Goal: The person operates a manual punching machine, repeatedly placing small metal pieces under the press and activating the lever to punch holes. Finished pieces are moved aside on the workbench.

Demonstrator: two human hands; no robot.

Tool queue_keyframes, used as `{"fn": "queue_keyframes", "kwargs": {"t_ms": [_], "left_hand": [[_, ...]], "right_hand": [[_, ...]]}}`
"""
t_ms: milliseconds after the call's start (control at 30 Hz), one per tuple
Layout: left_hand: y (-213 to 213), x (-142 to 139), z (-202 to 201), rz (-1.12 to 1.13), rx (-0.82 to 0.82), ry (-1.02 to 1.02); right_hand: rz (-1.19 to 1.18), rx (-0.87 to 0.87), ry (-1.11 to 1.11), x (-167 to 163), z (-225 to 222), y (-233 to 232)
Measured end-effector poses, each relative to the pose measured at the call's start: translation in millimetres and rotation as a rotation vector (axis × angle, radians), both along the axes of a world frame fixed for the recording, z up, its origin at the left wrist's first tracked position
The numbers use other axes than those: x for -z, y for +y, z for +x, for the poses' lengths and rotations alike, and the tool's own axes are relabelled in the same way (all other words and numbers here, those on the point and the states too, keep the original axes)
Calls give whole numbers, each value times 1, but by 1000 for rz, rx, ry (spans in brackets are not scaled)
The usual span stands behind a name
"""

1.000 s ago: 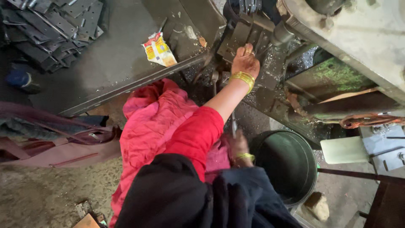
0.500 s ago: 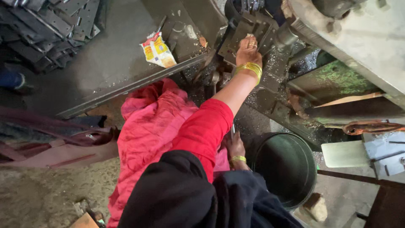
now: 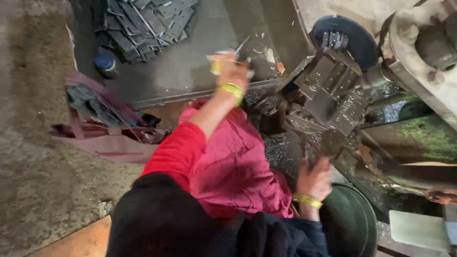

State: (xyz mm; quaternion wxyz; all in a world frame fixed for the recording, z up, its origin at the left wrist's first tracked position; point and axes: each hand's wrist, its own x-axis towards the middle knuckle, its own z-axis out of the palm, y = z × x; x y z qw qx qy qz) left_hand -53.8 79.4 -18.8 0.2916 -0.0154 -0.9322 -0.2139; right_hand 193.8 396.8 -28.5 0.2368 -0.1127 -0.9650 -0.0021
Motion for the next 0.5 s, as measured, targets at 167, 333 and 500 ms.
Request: {"fn": "queue_keyframes", "kwargs": {"t_ms": [167,333,500], "left_hand": [[-66,-1,-21,-79,-244,-72],[-13,8,-79,-121,-260,-202],[-7,15,-106,-216,-304,-316]], "right_hand": [[-186,55,-68,-71,-24,-5],[-158,63,-78,-96,-24,-23],[-177,75,55,-99,-23,-39]]}}
